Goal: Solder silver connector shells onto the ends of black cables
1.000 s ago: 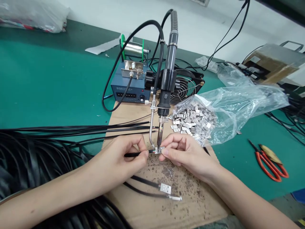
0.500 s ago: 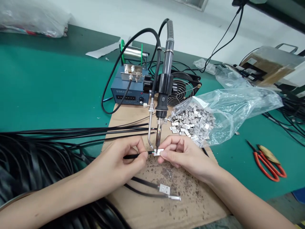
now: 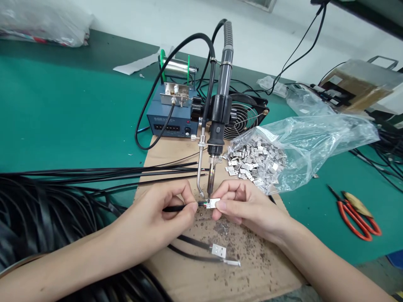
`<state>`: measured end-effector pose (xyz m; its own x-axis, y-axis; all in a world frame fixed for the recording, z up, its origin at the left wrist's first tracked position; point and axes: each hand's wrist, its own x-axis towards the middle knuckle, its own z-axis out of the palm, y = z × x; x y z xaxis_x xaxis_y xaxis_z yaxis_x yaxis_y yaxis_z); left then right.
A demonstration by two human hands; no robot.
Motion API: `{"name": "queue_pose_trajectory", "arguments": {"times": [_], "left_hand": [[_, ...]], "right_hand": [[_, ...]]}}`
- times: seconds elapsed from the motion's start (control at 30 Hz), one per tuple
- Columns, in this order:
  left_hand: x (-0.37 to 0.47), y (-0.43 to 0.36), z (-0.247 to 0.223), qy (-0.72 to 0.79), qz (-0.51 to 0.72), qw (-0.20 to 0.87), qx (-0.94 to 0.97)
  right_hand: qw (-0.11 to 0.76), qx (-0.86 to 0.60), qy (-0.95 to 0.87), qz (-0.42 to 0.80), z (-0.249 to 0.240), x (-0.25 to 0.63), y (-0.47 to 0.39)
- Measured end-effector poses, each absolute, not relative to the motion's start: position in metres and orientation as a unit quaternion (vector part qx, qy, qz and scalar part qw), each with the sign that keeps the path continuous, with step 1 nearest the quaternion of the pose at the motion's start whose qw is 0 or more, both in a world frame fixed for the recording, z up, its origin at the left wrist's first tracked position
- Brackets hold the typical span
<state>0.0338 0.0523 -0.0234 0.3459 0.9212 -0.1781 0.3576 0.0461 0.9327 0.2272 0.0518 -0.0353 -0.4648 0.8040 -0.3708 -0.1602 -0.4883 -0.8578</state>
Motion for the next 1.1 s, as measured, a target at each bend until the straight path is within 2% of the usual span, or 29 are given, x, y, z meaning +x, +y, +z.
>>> {"name": "queue_pose_trajectory", "arguments": {"times": [0.27, 0.67, 1.1], "left_hand": [[0.023, 0.049, -0.029, 0.453, 0.281, 0.578, 0.618], [0.024, 0.049, -0.029, 0.438, 0.282, 0.585, 0.622], [0.024, 0.047, -0.025, 0.480, 0.236, 0.554, 0.638]], "right_hand": [[0.312, -0.407, -0.375, 0.772, -0.034, 0.227, 0.052], [0.316, -0.393, -0.384, 0.773, -0.035, 0.227, 0.052], [0.312, -0.451, -0.410, 0.729, -0.029, 0.223, 0.051]]}}
